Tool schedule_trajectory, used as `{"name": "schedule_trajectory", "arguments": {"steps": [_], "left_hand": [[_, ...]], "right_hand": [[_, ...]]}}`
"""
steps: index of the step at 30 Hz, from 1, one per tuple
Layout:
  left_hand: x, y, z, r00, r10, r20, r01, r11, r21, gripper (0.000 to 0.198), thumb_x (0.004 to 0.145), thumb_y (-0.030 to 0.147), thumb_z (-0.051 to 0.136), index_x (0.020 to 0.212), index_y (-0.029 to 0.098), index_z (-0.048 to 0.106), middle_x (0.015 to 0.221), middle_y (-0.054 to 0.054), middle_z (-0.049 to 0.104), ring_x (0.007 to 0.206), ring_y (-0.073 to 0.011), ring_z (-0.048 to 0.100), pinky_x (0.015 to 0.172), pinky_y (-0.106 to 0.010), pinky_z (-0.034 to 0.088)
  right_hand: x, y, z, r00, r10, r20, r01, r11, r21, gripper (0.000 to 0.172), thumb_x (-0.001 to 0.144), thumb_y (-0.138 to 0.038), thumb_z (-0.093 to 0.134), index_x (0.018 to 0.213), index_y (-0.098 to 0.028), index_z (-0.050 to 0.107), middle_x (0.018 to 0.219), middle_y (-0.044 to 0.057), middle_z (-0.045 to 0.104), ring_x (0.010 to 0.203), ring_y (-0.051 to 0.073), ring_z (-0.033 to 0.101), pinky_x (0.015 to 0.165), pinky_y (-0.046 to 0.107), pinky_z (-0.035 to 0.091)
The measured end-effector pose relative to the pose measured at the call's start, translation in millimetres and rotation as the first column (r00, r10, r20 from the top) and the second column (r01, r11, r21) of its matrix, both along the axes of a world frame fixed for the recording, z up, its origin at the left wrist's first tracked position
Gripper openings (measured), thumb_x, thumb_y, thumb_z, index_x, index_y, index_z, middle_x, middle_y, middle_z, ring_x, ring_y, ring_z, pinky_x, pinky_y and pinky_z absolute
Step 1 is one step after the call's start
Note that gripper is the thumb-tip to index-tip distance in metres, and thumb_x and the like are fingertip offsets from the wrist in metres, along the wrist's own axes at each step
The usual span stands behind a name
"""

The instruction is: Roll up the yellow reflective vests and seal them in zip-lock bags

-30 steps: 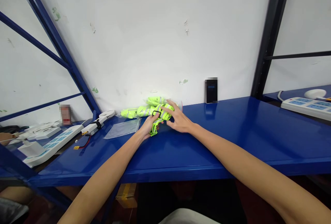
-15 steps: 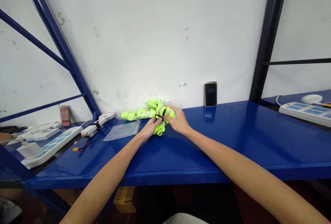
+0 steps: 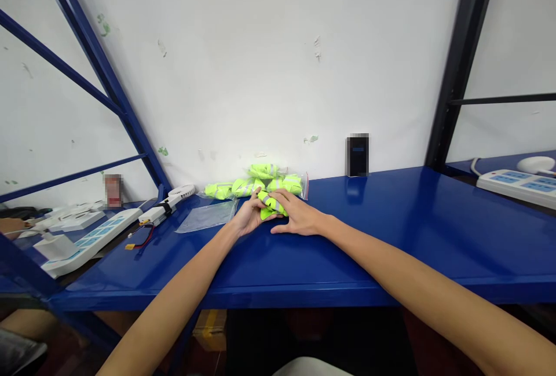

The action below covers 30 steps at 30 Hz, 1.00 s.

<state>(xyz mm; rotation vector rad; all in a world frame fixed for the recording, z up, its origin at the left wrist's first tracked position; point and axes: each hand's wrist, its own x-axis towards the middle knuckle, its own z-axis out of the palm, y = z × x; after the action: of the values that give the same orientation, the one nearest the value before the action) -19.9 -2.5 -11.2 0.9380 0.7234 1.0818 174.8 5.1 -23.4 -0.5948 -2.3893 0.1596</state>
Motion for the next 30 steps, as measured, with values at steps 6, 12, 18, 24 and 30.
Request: {"name": "schedule_trajectory", "arguments": {"steps": [6, 12, 18, 24, 30], "left_hand": [[-13.8, 0.3, 6.9, 0.990, -0.142, -0.019, 0.142, 0.990, 0.008, 0.101, 0.058, 0.001, 0.047, 0.146, 0.033, 0.010, 0.110, -0.006, 0.063, 0.086, -0.0190, 0.072, 0.072, -0.030, 0.058], [-21.4, -4.8, 5.8, 0.950, -0.278, -0.143, 0.298, 0.943, 0.148, 0.106, 0.066, 0.000, 0.063, 0.148, 0.043, 0.011, 0.132, -0.006, 0.056, 0.110, -0.0216, 0.065, 0.093, -0.035, 0.050], [-21.6, -3.2, 0.7, 0.927, -0.271, -0.261, 0.321, 0.931, 0.175, 0.107, 0.072, 0.016, 0.075, 0.151, 0.037, 0.006, 0.126, -0.011, 0.061, 0.110, -0.0240, 0.065, 0.089, -0.034, 0.052], [-17.5, 7.1, -8.3, 0.794, 0.055, -0.605, 0.219, 0.903, 0.370, 0.092, 0.068, 0.041, 0.080, 0.145, 0.020, 0.033, 0.109, -0.015, 0.067, 0.087, -0.0237, 0.069, 0.077, -0.038, 0.056], [-5.9, -2.1, -1.8, 0.764, 0.470, -0.441, 0.037, 0.651, 0.758, 0.052, 0.066, 0.040, 0.081, 0.112, 0.021, 0.067, 0.120, -0.010, 0.064, 0.115, -0.0281, 0.057, 0.097, -0.038, 0.046]], "right_hand": [[5.6, 9.8, 4.4, 0.998, -0.032, -0.055, 0.031, 0.999, -0.008, 0.071, 0.081, -0.049, 0.067, 0.141, -0.023, 0.039, 0.133, 0.015, 0.052, 0.121, 0.031, 0.052, 0.099, 0.049, 0.045], [17.7, 10.2, 19.7, 0.996, -0.045, -0.083, 0.037, 0.995, -0.097, 0.071, 0.078, -0.052, 0.070, 0.139, -0.022, 0.048, 0.137, 0.014, 0.055, 0.126, 0.034, 0.051, 0.104, 0.050, 0.040], [19.7, 5.8, 28.1, 0.995, -0.065, -0.074, 0.053, 0.987, -0.155, 0.081, 0.068, -0.053, 0.077, 0.137, -0.021, 0.051, 0.134, 0.013, 0.058, 0.119, 0.034, 0.056, 0.100, 0.047, 0.043], [15.7, -3.0, 27.9, 0.999, 0.024, -0.044, -0.033, 0.975, -0.220, 0.072, 0.070, -0.046, 0.077, 0.134, -0.022, 0.055, 0.123, 0.009, 0.065, 0.107, 0.030, 0.062, 0.093, 0.043, 0.047], [12.7, 0.5, 21.1, 0.962, -0.017, -0.271, -0.082, 0.933, -0.351, 0.056, 0.072, -0.050, 0.074, 0.120, -0.023, 0.066, 0.118, 0.006, 0.069, 0.111, 0.030, 0.061, 0.097, 0.044, 0.047]]}}
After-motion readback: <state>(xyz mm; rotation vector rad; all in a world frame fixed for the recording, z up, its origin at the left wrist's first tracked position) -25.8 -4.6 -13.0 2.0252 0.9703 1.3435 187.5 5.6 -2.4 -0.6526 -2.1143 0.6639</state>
